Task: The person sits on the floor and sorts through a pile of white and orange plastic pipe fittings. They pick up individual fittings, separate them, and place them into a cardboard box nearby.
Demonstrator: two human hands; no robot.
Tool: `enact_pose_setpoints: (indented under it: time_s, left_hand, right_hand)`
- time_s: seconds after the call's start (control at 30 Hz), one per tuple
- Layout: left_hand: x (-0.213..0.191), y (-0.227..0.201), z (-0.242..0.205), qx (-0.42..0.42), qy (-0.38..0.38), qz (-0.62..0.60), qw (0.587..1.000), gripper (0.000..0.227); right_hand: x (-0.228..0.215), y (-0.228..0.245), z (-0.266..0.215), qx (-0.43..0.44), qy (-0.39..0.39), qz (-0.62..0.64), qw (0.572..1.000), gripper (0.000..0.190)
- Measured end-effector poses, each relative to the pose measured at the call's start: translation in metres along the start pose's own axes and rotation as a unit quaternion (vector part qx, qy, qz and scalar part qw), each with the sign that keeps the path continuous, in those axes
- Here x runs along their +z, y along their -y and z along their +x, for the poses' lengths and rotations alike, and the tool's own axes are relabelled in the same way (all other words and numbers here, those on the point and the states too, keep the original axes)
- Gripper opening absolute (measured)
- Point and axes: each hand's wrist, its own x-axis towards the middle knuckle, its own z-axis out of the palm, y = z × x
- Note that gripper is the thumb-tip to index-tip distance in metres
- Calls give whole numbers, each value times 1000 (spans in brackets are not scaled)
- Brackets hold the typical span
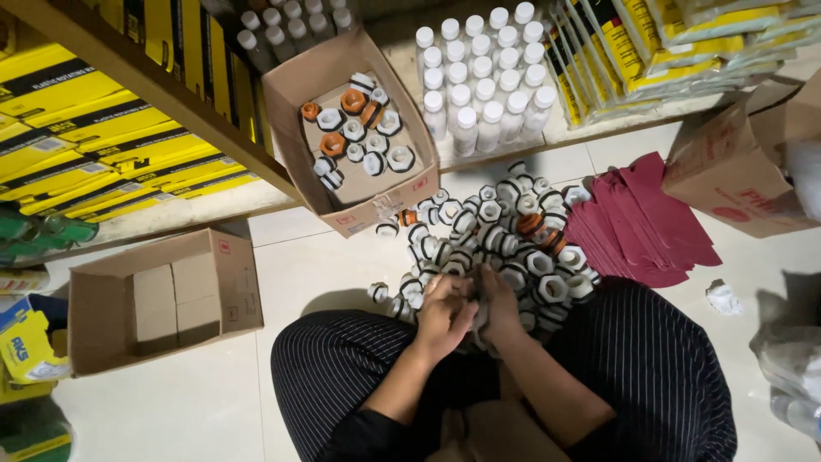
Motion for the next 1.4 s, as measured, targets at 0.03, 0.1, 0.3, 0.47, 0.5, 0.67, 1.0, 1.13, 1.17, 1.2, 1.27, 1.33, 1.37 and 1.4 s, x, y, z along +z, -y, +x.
enact_pose_setpoints:
  time_s: [0.03,0.1,0.3,0.47,0.5,0.67,1.0,1.13,1.17,1.2,1.27,1.33,1.37,1.4]
  left_hand:
    - [2,-3,0,1,0,1,1000,38]
    - [6,-8,0,3,-14,-89,996,40]
    - [1,-4,16,32,-17,-96,995,29]
    - [-48,-26,90,-43,-82,-112,989,20]
    - [-64,-28,110,-15,-108,-19,994,24]
    - [-89,-25,126,0,-155,194,969,29]
    - [-33,47,51,-307,132,241,911,38]
    - [-25,91,59,-341,178,342,857,57]
    - [-23,101,64,-333,187,353,854,56]
    - [-20,111,70,-325,194,363,852,56]
    - [-17,102,93,-372,225,359,826,60]
    - [-13,98,108,-423,253,353,796,64]
    - [-11,100,113,-431,253,340,797,66]
    - [-8,101,118,-437,253,328,798,70]
  right_hand:
    - [-4,-6,4,0,1,1,1000,33]
    - [-11,-17,14,48,1,93,994,30]
    - [7,-13,13,168,-79,155,970,37]
    - [17,10,-19,144,-19,203,968,29]
    - [17,10,-19,140,24,233,962,28]
    - [25,7,-13,151,-15,158,976,28]
    - [37,37,-42,258,31,251,932,25]
    - [34,30,-37,243,53,245,937,25]
    - [32,27,-34,260,78,259,927,27]
    - [30,26,-31,276,104,272,916,31]
    - [36,32,-36,270,75,265,922,27]
    - [38,33,-35,268,46,256,928,23]
    - [37,30,-33,280,52,257,923,26]
    - [35,27,-30,290,58,261,919,28]
